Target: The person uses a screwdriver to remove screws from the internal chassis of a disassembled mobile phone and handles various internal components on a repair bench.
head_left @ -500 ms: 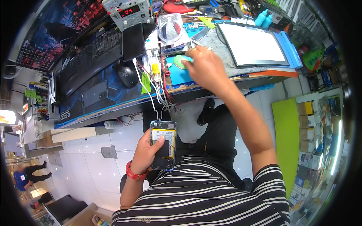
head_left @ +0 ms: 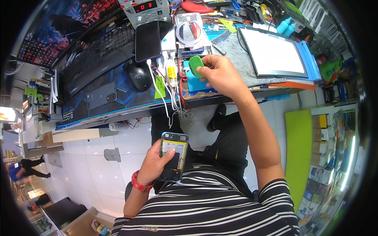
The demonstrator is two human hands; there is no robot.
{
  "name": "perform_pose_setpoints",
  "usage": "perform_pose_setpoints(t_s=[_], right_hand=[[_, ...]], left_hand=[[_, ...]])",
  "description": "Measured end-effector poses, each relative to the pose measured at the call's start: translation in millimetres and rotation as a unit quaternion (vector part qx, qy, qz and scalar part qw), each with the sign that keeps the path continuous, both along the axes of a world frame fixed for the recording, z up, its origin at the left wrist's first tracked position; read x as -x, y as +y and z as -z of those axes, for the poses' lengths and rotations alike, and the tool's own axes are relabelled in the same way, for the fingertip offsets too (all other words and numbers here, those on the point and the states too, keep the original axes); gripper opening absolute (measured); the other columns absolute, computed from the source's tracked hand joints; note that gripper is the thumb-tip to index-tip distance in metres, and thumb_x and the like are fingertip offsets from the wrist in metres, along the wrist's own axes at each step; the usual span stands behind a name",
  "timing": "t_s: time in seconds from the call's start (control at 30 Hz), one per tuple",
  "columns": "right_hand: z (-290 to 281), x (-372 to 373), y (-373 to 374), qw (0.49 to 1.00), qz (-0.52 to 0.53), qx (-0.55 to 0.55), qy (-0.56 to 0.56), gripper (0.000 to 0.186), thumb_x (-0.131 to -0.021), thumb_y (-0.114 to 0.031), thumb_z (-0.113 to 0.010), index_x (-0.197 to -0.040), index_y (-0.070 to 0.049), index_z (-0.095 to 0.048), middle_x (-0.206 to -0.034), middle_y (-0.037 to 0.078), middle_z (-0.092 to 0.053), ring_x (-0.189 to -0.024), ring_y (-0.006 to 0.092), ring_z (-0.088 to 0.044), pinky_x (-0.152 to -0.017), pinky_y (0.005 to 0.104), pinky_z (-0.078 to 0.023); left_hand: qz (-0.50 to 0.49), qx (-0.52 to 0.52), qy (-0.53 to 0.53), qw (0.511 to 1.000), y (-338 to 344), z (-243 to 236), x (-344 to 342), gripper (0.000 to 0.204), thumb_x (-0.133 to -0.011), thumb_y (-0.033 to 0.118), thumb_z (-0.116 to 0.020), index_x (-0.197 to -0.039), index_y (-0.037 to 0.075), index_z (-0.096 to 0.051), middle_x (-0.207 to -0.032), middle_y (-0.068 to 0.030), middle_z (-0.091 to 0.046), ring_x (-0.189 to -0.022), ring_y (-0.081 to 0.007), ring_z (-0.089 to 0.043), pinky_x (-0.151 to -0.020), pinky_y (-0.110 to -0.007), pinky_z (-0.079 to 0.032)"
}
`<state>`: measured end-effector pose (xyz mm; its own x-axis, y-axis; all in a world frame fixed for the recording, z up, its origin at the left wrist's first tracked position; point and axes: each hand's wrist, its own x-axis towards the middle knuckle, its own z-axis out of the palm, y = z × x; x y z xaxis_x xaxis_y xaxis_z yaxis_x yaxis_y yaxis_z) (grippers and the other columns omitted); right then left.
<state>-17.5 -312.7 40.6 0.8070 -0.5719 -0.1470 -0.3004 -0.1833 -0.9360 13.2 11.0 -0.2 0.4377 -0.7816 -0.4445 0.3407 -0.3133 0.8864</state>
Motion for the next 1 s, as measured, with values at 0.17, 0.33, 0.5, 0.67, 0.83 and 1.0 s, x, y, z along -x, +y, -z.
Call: perform_pose_setpoints(t_s=[0.17, 0.33, 0.5, 0.67, 0.83, 1.0], right_hand=[[9, -29, 12, 0.998, 0.029, -0.029, -0.057, 0.034, -0.087, -0.013, -0.071, -0.114, 0.009, -0.067, -0.093, 0.016, -0.075, -0.079, 0.0223, -0.074, -0.070, 0.0377, -0.058], [12, -68, 42, 0.950, 0.082, 0.292, -0.073, 0.027, -0.081, -0.009, -0.073, -0.104, 0.004, -0.069, -0.087, 0.023, -0.075, -0.078, 0.0348, -0.075, -0.074, 0.0428, -0.058], [16, -87, 60, 0.943, 0.111, 0.313, -0.030, 0.023, -0.080, -0.014, -0.075, -0.096, 0.003, -0.072, -0.081, 0.026, -0.073, -0.082, 0.0448, -0.072, -0.080, 0.0503, -0.057], [15, -73, 62, 0.927, 0.090, 0.359, -0.061, 0.015, -0.086, -0.017, -0.076, -0.088, -0.002, -0.076, -0.096, 0.022, -0.070, -0.088, 0.0422, -0.071, -0.080, 0.0487, -0.056], [19, -17, 8, 0.882, 0.168, 0.440, -0.006, 0.016, -0.088, -0.015, -0.073, -0.095, -0.001, -0.074, -0.100, 0.020, -0.068, -0.090, 0.0407, -0.070, -0.081, 0.0495, -0.056], [42, -6, -30, 0.883, 0.099, 0.455, 0.059, 0.018, -0.088, -0.014, -0.073, -0.097, 0.002, -0.071, -0.103, 0.024, -0.067, -0.095, 0.0447, -0.070, -0.081, 0.0517, -0.058]], left_hand=[[-0.002, 0.008, -0.002, 1.000, 3, 4, -2, 0.033, -0.105, 0.020, -0.064, -0.129, -0.003, -0.059, -0.118, -0.0106, -0.071, -0.108, -0.0154, -0.065, -0.097, -0.032, -0.051], [-0.013, 0.021, 0.006, 1.000, 7, 5, -2, 0.033, -0.105, 0.020, -0.064, -0.129, -0.003, -0.059, -0.117, -0.0102, -0.071, -0.107, -0.0152, -0.065, -0.097, -0.033, -0.051], [-0.032, 0.015, 0.003, 0.999, 12, 5, 0, 0.034, -0.105, 0.020, -0.064, -0.131, -0.002, -0.058, -0.119, -0.0091, -0.070, -0.108, -0.0143, -0.064, -0.098, -0.032, -0.050], [-0.047, 0.039, 0.008, 0.998, 3, -2, -2, 0.036, -0.104, 0.021, -0.066, -0.130, -0.002, -0.058, -0.118, -0.0090, -0.070, -0.107, -0.0137, -0.063, -0.097, -0.031, -0.050], [0.020, 0.009, -0.099, 0.995, -16, -18, -14, 0.035, -0.104, 0.020, -0.067, -0.129, -0.002, -0.058, -0.114, -0.0083, -0.070, -0.103, -0.0130, -0.064, -0.093, -0.031, -0.052], [0.086, 0.059, -0.210, 0.972, -83, -49, -31, 0.033, -0.099, 0.018, -0.071, -0.121, -0.005, -0.063, -0.104, -0.0093, -0.071, -0.095, -0.0120, -0.064, -0.086, -0.031, -0.053]])
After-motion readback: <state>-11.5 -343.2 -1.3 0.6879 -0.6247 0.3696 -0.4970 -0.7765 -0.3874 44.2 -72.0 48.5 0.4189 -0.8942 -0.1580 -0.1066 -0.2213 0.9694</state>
